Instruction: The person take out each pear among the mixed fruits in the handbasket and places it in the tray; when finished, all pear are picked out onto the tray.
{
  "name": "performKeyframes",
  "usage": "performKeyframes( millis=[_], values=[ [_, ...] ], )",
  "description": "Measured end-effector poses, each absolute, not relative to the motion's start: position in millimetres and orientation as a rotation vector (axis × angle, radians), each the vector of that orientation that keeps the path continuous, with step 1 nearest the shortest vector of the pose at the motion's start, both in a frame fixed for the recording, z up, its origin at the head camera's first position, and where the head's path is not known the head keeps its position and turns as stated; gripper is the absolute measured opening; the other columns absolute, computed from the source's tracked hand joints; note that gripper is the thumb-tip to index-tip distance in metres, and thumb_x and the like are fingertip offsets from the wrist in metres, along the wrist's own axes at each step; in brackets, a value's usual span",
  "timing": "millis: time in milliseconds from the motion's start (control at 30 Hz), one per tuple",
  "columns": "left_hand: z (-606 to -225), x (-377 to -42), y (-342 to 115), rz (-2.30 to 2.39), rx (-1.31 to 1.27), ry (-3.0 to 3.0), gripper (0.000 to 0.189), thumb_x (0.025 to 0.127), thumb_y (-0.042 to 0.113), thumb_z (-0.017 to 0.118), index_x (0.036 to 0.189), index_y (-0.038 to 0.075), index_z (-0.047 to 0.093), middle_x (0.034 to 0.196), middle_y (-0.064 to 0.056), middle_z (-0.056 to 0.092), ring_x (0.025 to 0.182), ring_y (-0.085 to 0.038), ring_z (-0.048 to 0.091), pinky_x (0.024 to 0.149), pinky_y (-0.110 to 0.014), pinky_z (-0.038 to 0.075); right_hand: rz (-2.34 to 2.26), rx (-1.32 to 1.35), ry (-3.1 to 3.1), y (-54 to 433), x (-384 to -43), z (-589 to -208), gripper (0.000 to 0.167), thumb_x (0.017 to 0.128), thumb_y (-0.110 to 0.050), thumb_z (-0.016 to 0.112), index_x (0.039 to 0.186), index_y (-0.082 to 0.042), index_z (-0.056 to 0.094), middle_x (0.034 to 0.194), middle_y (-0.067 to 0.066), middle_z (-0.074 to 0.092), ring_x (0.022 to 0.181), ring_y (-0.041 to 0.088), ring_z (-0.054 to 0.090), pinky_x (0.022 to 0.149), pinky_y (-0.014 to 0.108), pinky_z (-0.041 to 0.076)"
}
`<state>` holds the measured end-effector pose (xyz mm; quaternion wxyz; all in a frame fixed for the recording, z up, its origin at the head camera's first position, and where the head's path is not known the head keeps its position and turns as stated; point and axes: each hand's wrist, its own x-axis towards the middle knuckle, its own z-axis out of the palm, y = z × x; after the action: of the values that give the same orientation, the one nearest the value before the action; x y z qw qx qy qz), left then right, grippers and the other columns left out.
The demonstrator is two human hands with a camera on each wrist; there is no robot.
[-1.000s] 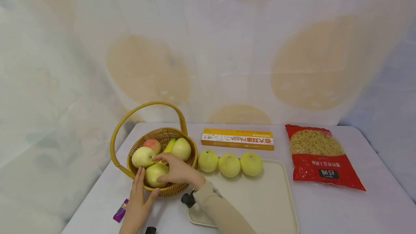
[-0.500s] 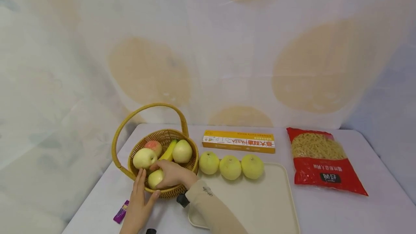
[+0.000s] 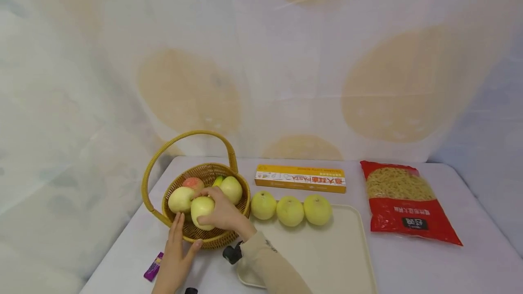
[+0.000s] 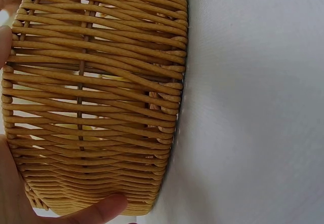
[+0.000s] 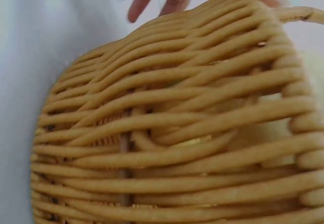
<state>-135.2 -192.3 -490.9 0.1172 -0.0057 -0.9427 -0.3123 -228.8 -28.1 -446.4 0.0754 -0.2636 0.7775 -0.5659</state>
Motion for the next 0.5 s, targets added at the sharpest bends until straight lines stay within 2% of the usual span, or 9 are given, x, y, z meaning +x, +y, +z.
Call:
performKeyframes(
  millis=[133,300,500],
  values=[
    [-493,-135,-188,-0.932,-0.008,-2.77,0.085,0.094,0.041,0.061,0.157,0.013,0.011,0.163,-0.013,0.012,0.136,-0.053,0.032,0.101,-0.072,0.034,-1.911,-0.743,2.29,-13,-230,-446,0.054,0.077,-0.009,0.069,0.128,-0.017,0.054,0.132,0.004,0.049,0.105,0.018,0.049,0.082,0.03,0.047],
    [-492,-133,-189,-0.911,-0.002,-2.785,0.086,0.094,0.042,0.06,0.157,0.014,0.008,0.163,-0.014,0.01,0.134,-0.056,0.034,0.098,-0.073,0.036,-2.128,-0.736,2.306,13,-231,-441,0.053,0.076,-0.003,0.067,0.126,-0.01,0.054,0.13,0.012,0.049,0.106,0.025,0.051,0.079,0.033,0.052],
    [-489,-134,-190,-0.909,-0.023,-2.761,0.085,0.094,0.039,0.06,0.157,0.013,0.009,0.162,-0.015,0.011,0.134,-0.056,0.033,0.099,-0.073,0.035,-2.28,-0.75,2.305,50,-228,-429,0.054,0.074,0.003,0.065,0.126,-0.003,0.049,0.132,0.02,0.048,0.108,0.025,0.054,0.08,0.037,0.053]
  ],
)
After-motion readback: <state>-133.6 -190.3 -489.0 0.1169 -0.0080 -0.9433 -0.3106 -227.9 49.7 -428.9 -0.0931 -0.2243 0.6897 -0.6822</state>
